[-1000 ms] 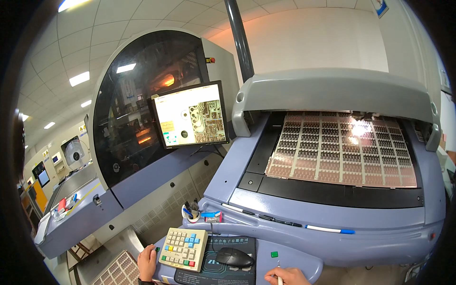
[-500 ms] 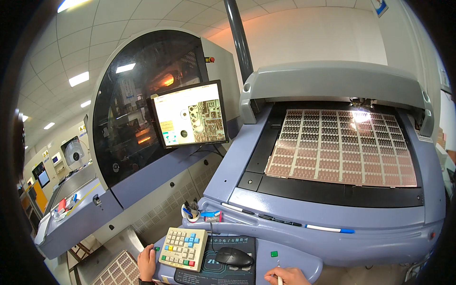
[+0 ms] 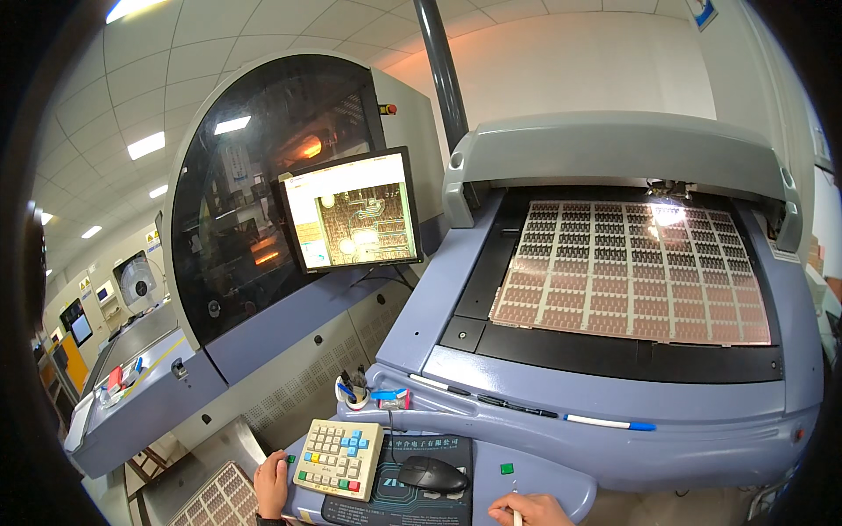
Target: Inspecting and processing printed circuit board (PCB) panels using a specialized industrial machine and computer interface.
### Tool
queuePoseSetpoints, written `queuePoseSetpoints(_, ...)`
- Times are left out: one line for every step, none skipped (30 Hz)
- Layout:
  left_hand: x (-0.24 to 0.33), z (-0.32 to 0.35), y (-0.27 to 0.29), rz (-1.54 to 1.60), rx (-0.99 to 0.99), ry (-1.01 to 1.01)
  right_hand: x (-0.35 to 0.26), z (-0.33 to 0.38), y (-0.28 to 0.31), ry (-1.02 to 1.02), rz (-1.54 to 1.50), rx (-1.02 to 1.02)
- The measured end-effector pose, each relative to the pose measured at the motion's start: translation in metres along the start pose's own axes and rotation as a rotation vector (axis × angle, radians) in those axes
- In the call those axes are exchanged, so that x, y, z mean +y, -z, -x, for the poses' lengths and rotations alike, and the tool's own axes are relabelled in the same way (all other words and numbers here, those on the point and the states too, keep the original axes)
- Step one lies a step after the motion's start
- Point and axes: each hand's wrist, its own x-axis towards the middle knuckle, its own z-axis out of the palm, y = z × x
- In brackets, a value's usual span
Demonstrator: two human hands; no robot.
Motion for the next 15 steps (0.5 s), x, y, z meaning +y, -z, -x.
queuePoseSetpoints(0.0004, 0.0005, 0.0005, -0.001, 0.002, 0.001, -0.0001, -0.0001, 0.0001, 0.004, 0.006, -0.001)
queuePoseSetpoints(0.0014, 0.001, 0.001, -0.007, 0.008, -0.005, 0.0001, 0.0, 0.0, 0.006, 0.006, -0.002)
queuePoseSetpoints(0.0025, 0.0009, 0.0013, -0.014, 0.013, -0.012, 0.0007, 0.0002, -0.0002, 0.011, 0.002, 0.001)
queuePoseSetpoints(0.0034, 0.0008, 0.0021, -0.014, 0.013, -0.012, 0.0011, 0.0003, -0.0003, 0.017, -0.001, 0.005)
queuePoseSetpoints(0.0043, 0.0006, 0.0029, 0.023, -0.02, 0.036, 0.001, 0.0005, -0.0002, 0.017, -0.001, 0.005)
queuePoseSetpoints(0.0045, 0.0004, 0.0033, 0.059, -0.054, 0.086, 0.0008, 0.0001, -0.0003, 0.013, -0.005, 0.005)
queuePoseSetpoints(0.0043, 0.0001, 0.0031, 0.059, -0.055, 0.087, 0.0008, -0.0004, -0.0005, 0.008, -0.01, 0.004)
queuePoseSetpoints(0.004, -0.0003, 0.0027, 0.055, -0.055, 0.084, 0.0013, -0.001, -0.0008, 0.007, -0.01, 0.003)
queuePoseSetpoints(0.004, -0.0001, 0.0028, 0.053, -0.053, 0.08, 0.002, -0.0005, -0.001, 0.008, -0.008, 0.003)
queuePoseSetpoints(0.004, 0.0001, 0.0029, 0.053, -0.052, 0.079, 0.0024, -0.0001, -0.0011, 0.009, -0.005, 0.004)
queuePoseSetpoints(0.0038, 0.0002, 0.0029, 0.053, -0.051, 0.082, 0.002, 0.0002, -0.001, 0.01, -0.005, 0.004)
queuePoseSetpoints(0.0035, 0.0001, 0.0028, 0.054, -0.051, 0.085, 0.0011, 0.0003, -0.0008, 0.007, -0.013, 0.005)
queuePoseSetpoints(0.0029, 0.0001, 0.0025, 0.053, -0.051, 0.085, 0.0002, 0.0003, -0.0006, 0.003, -0.02, 0.006)
queuePoseSetpoints(0.0023, 0.0002, 0.0022, 0.052, -0.05, 0.083, -0.0008, 0.0001, -0.0004, 0.003, -0.02, 0.006)
queuePoseSetpoints(0.0019, 0.0001, 0.0016, 0.052, -0.05, 0.081, -0.0018, -0.0005, -0.0001, 0.014, -0.022, 0.012)
